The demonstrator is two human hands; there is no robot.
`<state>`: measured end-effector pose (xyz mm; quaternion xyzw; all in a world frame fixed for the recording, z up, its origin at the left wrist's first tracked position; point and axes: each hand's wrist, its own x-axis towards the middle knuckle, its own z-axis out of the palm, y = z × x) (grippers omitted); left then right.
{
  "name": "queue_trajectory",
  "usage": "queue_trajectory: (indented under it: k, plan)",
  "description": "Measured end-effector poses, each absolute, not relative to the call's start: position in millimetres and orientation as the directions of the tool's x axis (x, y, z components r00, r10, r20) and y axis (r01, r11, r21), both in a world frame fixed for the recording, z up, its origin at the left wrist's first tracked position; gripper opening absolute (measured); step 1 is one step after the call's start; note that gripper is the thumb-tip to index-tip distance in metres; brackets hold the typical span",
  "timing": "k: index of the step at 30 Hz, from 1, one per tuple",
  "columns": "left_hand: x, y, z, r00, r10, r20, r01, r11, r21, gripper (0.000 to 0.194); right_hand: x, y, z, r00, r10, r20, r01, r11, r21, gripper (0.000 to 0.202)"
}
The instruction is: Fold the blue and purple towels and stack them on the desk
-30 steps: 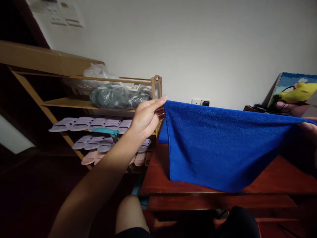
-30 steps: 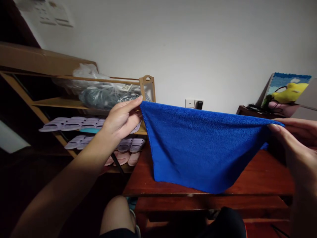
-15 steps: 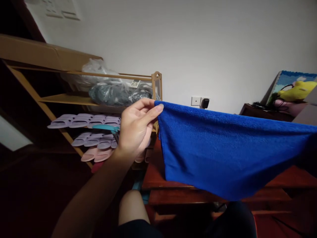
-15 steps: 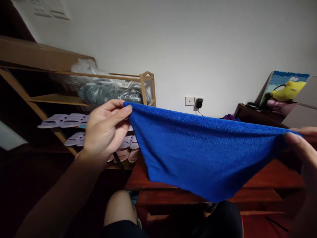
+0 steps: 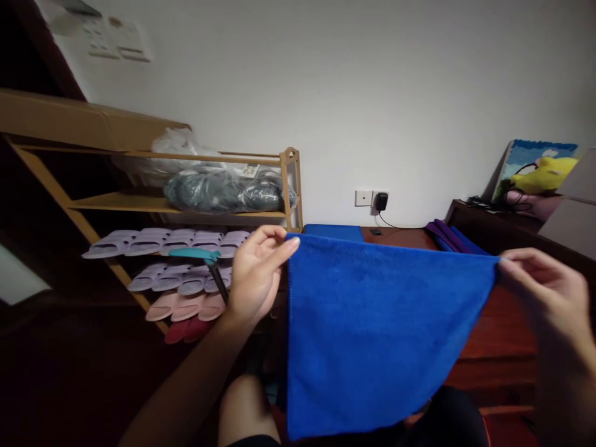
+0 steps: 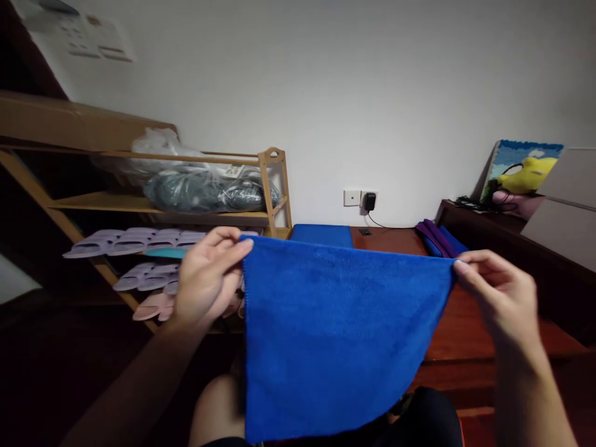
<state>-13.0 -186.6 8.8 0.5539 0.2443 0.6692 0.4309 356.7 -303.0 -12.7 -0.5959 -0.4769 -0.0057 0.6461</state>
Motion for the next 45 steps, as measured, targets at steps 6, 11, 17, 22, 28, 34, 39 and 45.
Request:
queue_trajectory:
  k: [6,11,17,22,28,34,39,45]
  plan:
    - [-10.8,-133.9,-79.8,0.136,0.915,0.380,-0.198,-0.351,0.915,0.029,370.6,-242.1,-96.5,0.369,0.881,0.296,0.213,0.230,-0.950,0.039]
    - [-13.9,-89.7,-126.6,0.227,0.951,0.208,0.046,-0.224,0.973,0.029,375.4,-200.9,-139.3,0.325,0.930,0.174,0.283,0.080,-0.956,0.051]
    - [-15.4,-65.4,-141.4,0.267,0.943,0.200,0.083,-0.229,0.970,0.028,378.7,-182.3,-152.2,0.260,0.944,0.203,0.345,0.105,-0.933,0.050]
    - [-13.1,-54.9,-144.8,0.286,0.940,0.187,0.096,-0.223,0.970,0.029,378.4,-174.0,-158.2,0.241,0.953,0.183,0.341,0.093,-0.935,0.049]
    - [-20.9,-64.5,-132.6,0.310,0.930,0.196,0.085,-0.232,0.969,0.026,377.5,-182.0,-151.2,0.221,0.940,0.260,0.315,0.183,-0.931,0.042]
    - [-31.7,-90.5,-112.7,0.344,0.909,0.236,0.055,-0.270,0.961,0.020,378.7,-205.7,-135.1,0.211,0.923,0.322,0.334,0.241,-0.911,0.036]
    - [-27.8,-88.4,-95.0,0.341,0.897,0.282,0.024,-0.308,0.951,0.020,380.4,-210.2,-113.9,0.236,0.930,0.282,0.340,0.193,-0.920,0.037]
    - [-17.6,-66.3,-75.4,0.304,0.908,0.286,0.060,-0.318,0.946,0.026,387.1,-186.6,-101.8,0.211,0.929,0.303,0.367,0.212,-0.906,0.041]
